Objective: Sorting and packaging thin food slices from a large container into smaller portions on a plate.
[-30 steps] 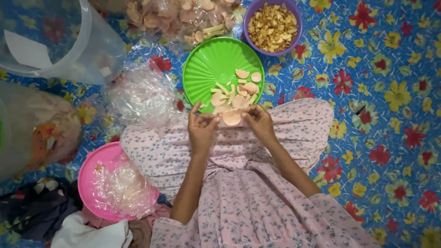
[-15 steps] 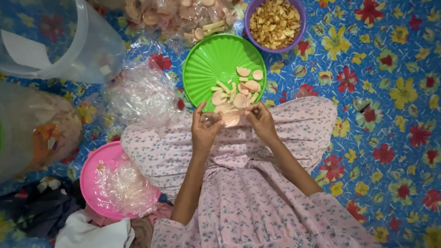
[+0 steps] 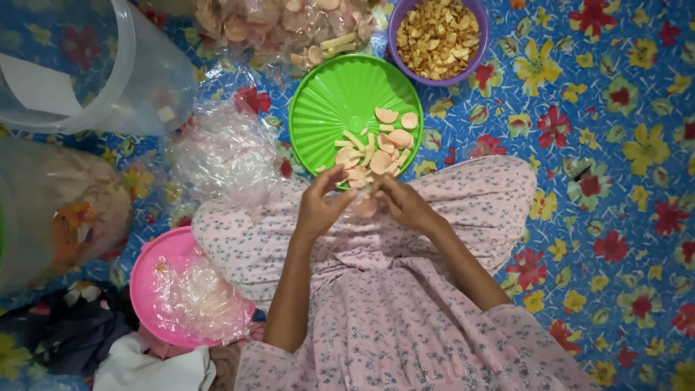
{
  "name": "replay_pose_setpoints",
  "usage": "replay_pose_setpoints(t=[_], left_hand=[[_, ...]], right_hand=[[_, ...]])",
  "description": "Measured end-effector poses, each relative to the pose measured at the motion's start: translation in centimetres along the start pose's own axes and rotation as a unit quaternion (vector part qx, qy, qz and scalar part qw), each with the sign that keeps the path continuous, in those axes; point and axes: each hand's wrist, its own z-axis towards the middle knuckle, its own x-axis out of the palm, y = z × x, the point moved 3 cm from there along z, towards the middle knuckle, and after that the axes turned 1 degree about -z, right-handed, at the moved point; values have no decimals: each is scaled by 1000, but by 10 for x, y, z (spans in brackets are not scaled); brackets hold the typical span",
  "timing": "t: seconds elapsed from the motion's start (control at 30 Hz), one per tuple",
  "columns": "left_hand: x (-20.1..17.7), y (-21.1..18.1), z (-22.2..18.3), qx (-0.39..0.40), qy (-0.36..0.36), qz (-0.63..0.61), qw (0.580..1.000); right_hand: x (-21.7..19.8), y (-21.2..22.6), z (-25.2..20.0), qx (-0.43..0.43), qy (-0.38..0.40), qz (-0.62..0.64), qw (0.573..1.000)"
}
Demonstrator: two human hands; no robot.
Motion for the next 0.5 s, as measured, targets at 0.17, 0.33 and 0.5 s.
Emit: replay_pose_setpoints(t=[0.17,0.33,0.5], left_hand=[[13,0,12,-39,59,-36,997],[9,2,11,-51,36,-29,998],[0,-9,11,-59,-26,-77,995]], right_hand=[[-1,28,3,-111,23,-48,992],[2,9,10,-113,-6,-14,993],[-4,3,18,-89,-72,-5,993]])
